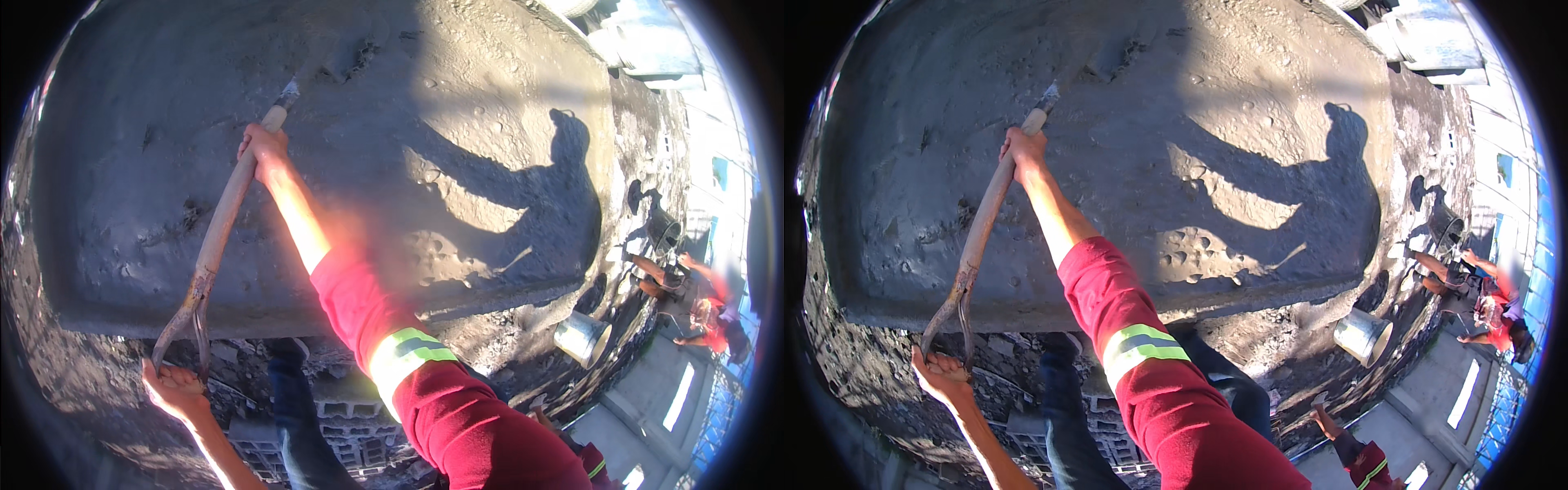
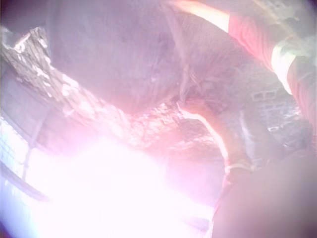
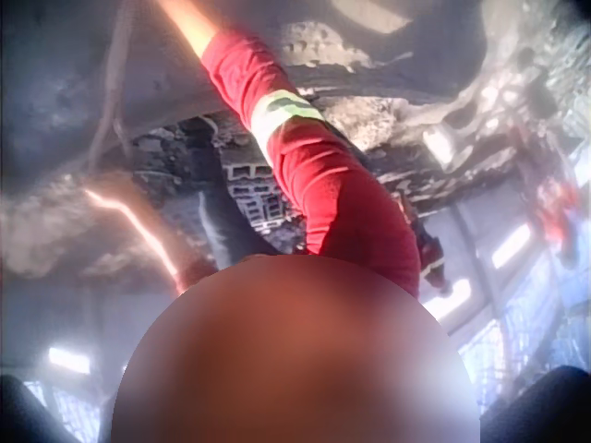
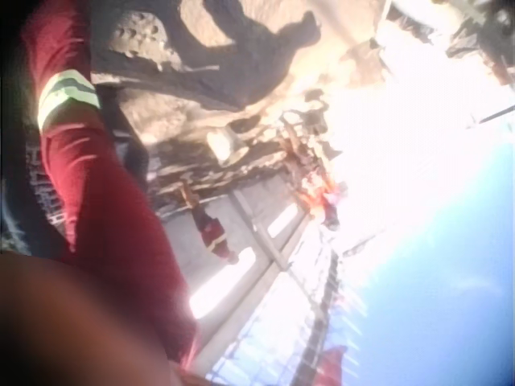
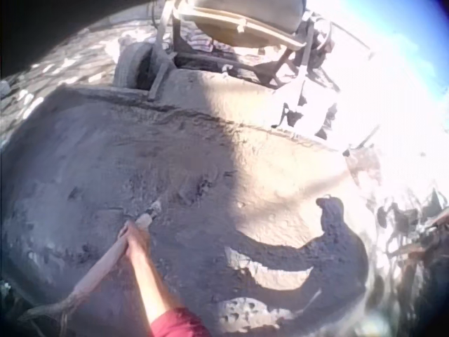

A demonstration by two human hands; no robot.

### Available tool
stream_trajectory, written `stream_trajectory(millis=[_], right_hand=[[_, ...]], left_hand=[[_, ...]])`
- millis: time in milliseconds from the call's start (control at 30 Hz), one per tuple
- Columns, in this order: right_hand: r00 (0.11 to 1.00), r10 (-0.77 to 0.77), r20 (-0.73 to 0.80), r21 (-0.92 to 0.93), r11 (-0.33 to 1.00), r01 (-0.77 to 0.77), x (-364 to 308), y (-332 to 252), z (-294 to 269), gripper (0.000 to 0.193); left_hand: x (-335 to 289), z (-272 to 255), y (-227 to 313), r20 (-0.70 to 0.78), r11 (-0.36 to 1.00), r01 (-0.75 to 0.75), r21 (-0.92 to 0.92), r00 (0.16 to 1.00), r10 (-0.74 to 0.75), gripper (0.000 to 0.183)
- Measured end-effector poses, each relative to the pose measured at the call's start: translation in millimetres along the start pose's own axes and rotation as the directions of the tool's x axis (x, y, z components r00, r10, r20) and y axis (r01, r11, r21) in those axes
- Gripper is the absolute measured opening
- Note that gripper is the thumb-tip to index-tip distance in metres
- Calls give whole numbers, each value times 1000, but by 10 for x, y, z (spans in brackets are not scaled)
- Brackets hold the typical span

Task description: The person uses a hoe to spread and level wet concrete on a construction site. They repeatedly pull and push the hoe across the surface to flatten and smooth the material while other workers are visible nearby.

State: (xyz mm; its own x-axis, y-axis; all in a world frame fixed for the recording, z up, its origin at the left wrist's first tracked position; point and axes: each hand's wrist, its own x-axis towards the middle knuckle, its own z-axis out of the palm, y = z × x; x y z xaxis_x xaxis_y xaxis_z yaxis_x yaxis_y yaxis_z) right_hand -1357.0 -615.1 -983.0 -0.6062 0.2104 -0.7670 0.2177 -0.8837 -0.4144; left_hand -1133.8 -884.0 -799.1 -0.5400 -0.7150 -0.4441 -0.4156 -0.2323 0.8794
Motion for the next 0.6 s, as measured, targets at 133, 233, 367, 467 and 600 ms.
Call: stream_trajectory(millis=[133,233,367,467,600], right_hand=[[996,-35,-78,32,999,37,-23,-912,-975,10],[989,-91,-118,129,986,106,-97,-1349,-1639,12],[984,-83,-157,190,975,113,-370,-1875,-2622,19],[976,-138,-169,305,934,185,-690,-2130,-3252,18],[950,-291,-111,554,776,302,-1251,-2325,-3726,17]], left_hand=[[-500,557,-212,179,1000,-21,18,984,18,40],[-992,832,-284,212,992,-13,127,977,-14,39],[-1580,1115,-384,417,963,-127,237,909,18,40],[-1972,1164,-395,609,909,-271,317,793,24,43],[-2320,1169,-207,862,673,-733,97,401,312,40]])
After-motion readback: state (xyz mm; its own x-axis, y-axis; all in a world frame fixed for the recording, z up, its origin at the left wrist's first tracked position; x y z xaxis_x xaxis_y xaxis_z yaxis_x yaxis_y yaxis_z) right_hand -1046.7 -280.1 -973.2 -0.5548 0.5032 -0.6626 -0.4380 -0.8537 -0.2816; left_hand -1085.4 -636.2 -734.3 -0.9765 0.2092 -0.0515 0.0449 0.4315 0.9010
